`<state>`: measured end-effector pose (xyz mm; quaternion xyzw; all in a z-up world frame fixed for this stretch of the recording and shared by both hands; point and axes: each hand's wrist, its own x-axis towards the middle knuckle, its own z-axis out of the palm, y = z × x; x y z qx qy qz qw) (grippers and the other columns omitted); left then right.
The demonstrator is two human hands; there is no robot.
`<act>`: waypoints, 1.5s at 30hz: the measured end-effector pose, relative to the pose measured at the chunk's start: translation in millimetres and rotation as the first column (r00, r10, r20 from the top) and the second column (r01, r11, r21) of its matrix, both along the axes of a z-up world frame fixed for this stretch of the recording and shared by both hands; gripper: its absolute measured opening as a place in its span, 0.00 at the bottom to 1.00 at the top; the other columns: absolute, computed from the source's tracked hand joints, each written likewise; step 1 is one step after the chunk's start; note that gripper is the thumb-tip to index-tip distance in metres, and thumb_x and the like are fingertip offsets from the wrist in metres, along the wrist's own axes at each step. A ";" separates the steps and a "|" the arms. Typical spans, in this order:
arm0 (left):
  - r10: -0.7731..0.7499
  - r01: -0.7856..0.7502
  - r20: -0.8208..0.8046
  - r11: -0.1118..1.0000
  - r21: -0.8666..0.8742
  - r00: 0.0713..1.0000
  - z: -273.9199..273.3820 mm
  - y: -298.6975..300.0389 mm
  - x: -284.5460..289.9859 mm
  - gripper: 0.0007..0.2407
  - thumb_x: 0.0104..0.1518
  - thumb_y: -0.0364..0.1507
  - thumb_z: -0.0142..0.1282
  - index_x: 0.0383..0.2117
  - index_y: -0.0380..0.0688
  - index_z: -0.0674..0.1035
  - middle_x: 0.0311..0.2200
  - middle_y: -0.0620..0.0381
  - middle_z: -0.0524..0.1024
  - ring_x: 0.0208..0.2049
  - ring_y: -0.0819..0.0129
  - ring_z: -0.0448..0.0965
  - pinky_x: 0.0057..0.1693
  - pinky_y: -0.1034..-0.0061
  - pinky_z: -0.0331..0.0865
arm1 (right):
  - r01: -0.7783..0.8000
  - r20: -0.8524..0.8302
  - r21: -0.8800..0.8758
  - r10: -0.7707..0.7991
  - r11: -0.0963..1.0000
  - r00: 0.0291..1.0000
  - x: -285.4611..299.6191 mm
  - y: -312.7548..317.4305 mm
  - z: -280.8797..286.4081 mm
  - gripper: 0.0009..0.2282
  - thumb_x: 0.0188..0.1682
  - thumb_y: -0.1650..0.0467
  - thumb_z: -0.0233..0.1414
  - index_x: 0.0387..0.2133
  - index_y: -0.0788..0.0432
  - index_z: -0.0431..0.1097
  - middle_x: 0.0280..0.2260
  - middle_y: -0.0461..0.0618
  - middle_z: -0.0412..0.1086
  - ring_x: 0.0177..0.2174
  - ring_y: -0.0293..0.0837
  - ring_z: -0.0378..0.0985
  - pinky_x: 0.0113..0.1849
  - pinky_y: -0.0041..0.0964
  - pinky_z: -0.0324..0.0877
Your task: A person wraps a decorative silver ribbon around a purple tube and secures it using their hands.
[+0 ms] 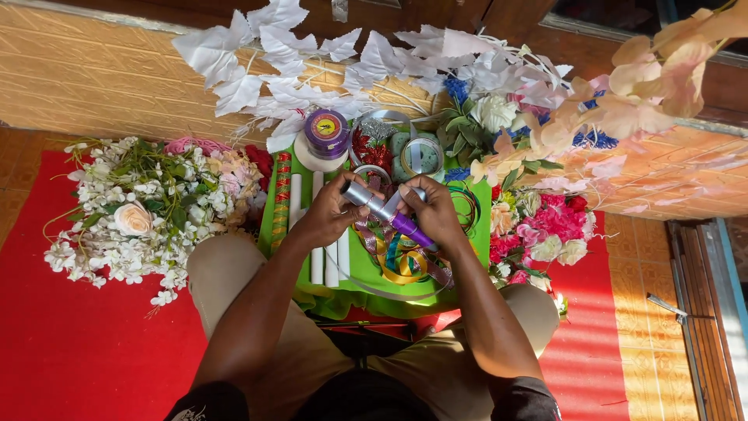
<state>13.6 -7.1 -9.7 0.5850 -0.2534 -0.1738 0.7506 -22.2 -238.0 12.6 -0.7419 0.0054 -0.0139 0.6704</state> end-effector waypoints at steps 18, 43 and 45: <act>0.037 -0.045 -0.096 0.996 -0.080 0.995 -13.6 -26.7 -13.1 0.20 0.58 0.25 0.63 0.56 0.41 0.69 0.48 0.48 0.79 0.47 0.73 0.79 0.50 0.80 0.76 | 0.043 -0.049 -0.092 -0.048 0.995 0.998 -16.8 28.1 14.6 0.08 0.58 0.73 0.46 0.32 0.66 0.69 0.16 0.58 0.70 0.16 0.46 0.79 0.21 0.30 0.74; 0.729 -0.614 0.213 0.670 -0.417 0.651 28.5 24.5 15.2 0.11 0.60 0.23 0.60 0.45 0.37 0.71 0.39 0.48 0.77 0.39 0.64 0.79 0.50 0.71 0.76 | 0.294 0.349 -0.469 -0.131 0.833 0.928 -24.2 -37.6 1.3 0.14 0.43 0.82 0.58 0.43 0.64 0.73 0.28 0.63 0.77 0.28 0.61 0.80 0.31 0.49 0.72; 0.846 -0.757 0.235 0.534 -0.377 0.479 39.3 38.7 17.6 0.11 0.64 0.24 0.57 0.48 0.36 0.70 0.40 0.47 0.75 0.40 0.63 0.77 0.54 0.71 0.74 | 0.339 0.376 -0.453 -0.168 0.825 0.911 -25.5 -47.1 1.6 0.11 0.46 0.82 0.57 0.41 0.64 0.75 0.27 0.62 0.77 0.28 0.60 0.81 0.36 0.51 0.74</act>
